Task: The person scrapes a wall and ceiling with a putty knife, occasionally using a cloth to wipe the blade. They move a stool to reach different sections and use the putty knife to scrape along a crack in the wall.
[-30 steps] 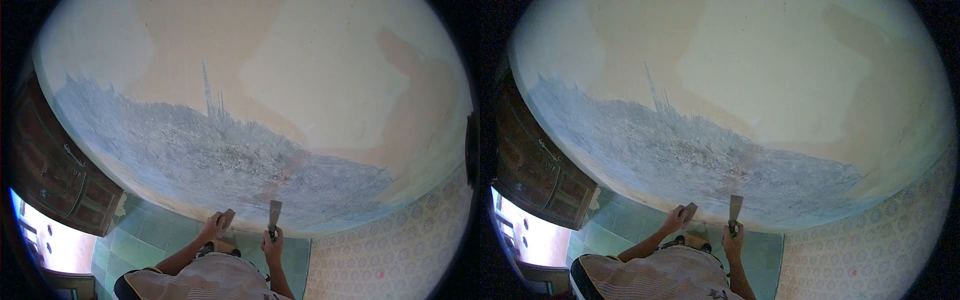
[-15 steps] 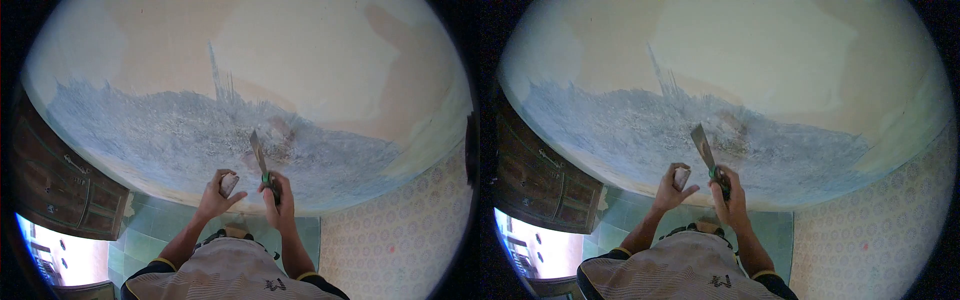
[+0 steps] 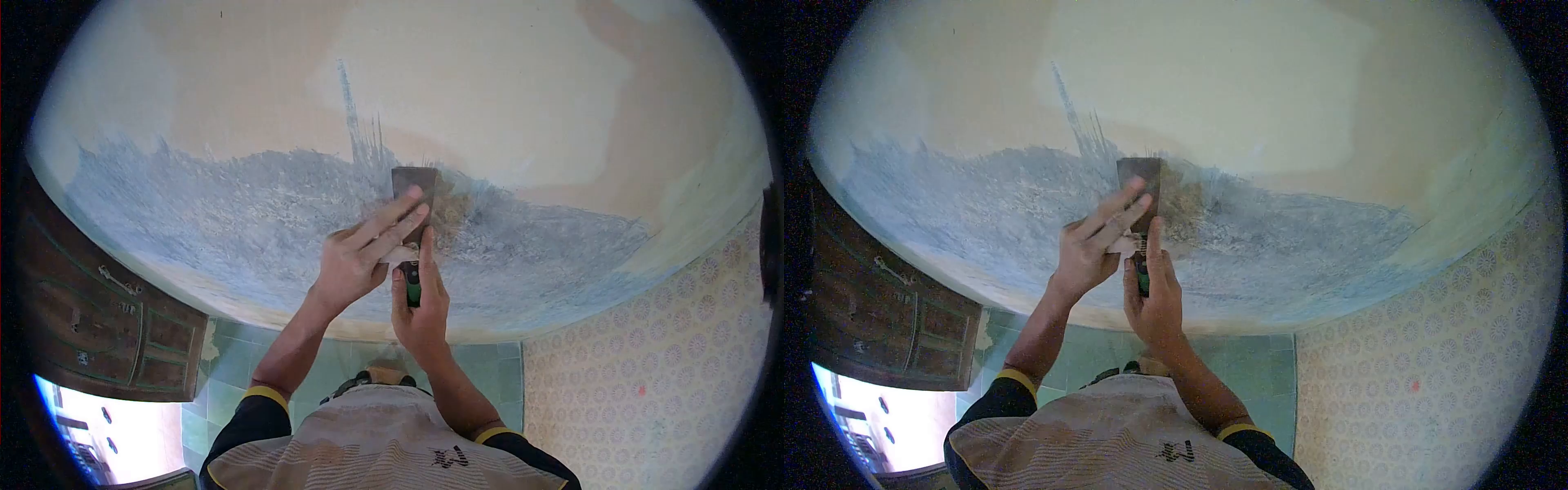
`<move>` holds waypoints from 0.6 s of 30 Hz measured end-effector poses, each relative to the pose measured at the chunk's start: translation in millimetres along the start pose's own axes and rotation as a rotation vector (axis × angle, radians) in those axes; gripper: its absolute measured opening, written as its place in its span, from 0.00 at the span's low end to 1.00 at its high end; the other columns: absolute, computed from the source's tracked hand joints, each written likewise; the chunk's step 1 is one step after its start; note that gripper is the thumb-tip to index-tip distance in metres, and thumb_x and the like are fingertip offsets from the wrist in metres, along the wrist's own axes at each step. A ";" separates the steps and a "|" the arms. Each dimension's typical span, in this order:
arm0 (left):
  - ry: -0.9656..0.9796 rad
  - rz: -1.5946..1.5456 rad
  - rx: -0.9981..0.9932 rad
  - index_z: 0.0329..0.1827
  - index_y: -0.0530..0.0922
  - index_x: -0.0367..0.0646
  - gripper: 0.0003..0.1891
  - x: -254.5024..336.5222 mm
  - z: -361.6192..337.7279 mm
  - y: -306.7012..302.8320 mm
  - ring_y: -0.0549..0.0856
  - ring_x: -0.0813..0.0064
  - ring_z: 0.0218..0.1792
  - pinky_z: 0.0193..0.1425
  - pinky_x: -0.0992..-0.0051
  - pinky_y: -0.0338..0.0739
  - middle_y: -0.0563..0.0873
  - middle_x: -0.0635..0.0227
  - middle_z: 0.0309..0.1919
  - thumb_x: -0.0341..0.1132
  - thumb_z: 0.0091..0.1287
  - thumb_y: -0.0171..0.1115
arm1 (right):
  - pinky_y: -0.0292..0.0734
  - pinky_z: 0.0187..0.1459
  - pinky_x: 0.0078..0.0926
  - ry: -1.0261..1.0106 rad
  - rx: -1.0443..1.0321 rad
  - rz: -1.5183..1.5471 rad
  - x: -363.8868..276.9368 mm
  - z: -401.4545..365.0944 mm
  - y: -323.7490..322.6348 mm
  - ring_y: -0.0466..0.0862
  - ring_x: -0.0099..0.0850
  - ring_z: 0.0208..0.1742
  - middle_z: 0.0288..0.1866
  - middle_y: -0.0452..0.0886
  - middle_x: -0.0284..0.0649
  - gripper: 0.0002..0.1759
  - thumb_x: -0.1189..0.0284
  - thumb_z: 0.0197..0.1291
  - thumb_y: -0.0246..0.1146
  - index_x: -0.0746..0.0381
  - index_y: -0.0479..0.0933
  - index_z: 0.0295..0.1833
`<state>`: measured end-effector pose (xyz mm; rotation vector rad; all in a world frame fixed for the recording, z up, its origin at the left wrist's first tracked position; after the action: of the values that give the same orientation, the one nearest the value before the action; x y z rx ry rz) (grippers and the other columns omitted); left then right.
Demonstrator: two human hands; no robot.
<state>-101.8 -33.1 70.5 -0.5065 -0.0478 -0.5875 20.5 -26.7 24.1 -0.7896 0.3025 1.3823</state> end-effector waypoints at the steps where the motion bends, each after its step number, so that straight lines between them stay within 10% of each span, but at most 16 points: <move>1: 0.005 -0.001 0.003 0.65 0.79 0.56 0.35 -3.3 2.2 1.7 0.88 0.73 0.38 0.32 0.76 0.84 0.80 0.68 0.64 0.23 0.49 0.69 | 0.78 0.39 0.32 -0.011 -0.018 -0.005 1.5 2.0 2.8 0.83 0.42 0.41 0.47 0.78 0.56 0.35 0.76 0.70 0.56 0.67 0.51 0.79; 9: -0.037 -0.075 -0.003 0.62 0.81 0.52 0.30 -17.6 -7.6 22.7 0.88 0.70 0.51 0.41 0.75 0.86 0.80 0.75 0.65 0.27 0.50 0.70 | 0.80 0.40 0.36 0.070 -0.164 0.002 11.4 5.8 16.7 0.85 0.45 0.44 0.50 0.80 0.59 0.37 0.77 0.71 0.54 0.68 0.45 0.80; 11: -0.032 -0.087 -0.016 0.61 0.81 0.52 0.30 -18.9 5.2 15.0 0.88 0.70 0.51 0.42 0.75 0.86 0.80 0.75 0.64 0.27 0.50 0.71 | 0.77 0.38 0.44 0.140 -0.112 0.122 2.7 15.2 13.7 0.83 0.57 0.40 0.39 0.80 0.60 0.14 0.76 0.69 0.56 0.72 0.69 0.56; 14: -0.067 -0.084 -0.009 0.59 0.83 0.50 0.27 -13.5 0.8 17.9 0.87 0.69 0.52 0.45 0.75 0.86 0.82 0.73 0.62 0.27 0.52 0.72 | 0.80 0.43 0.44 0.066 -0.236 -0.019 14.2 5.6 14.7 0.83 0.57 0.48 0.50 0.78 0.63 0.30 0.76 0.71 0.54 0.71 0.55 0.75; 18: -0.099 -0.101 0.011 0.56 0.84 0.49 0.23 -16.4 6.4 17.3 0.88 0.69 0.51 0.47 0.74 0.87 0.84 0.70 0.59 0.27 0.54 0.73 | 0.79 0.43 0.46 0.135 -0.277 0.042 6.2 10.0 12.8 0.83 0.58 0.49 0.52 0.77 0.64 0.28 0.76 0.71 0.55 0.72 0.58 0.72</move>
<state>-105.4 -9.2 65.5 -0.5247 -0.1716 -0.6597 7.2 -15.6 23.3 -1.1138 0.2364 1.4309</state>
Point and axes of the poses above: each hand's wrist, its own z-axis towards the middle knuckle, its own y-axis out of the palm, x = y × z, the point moved 5 cm from there along z, towards the middle knuckle
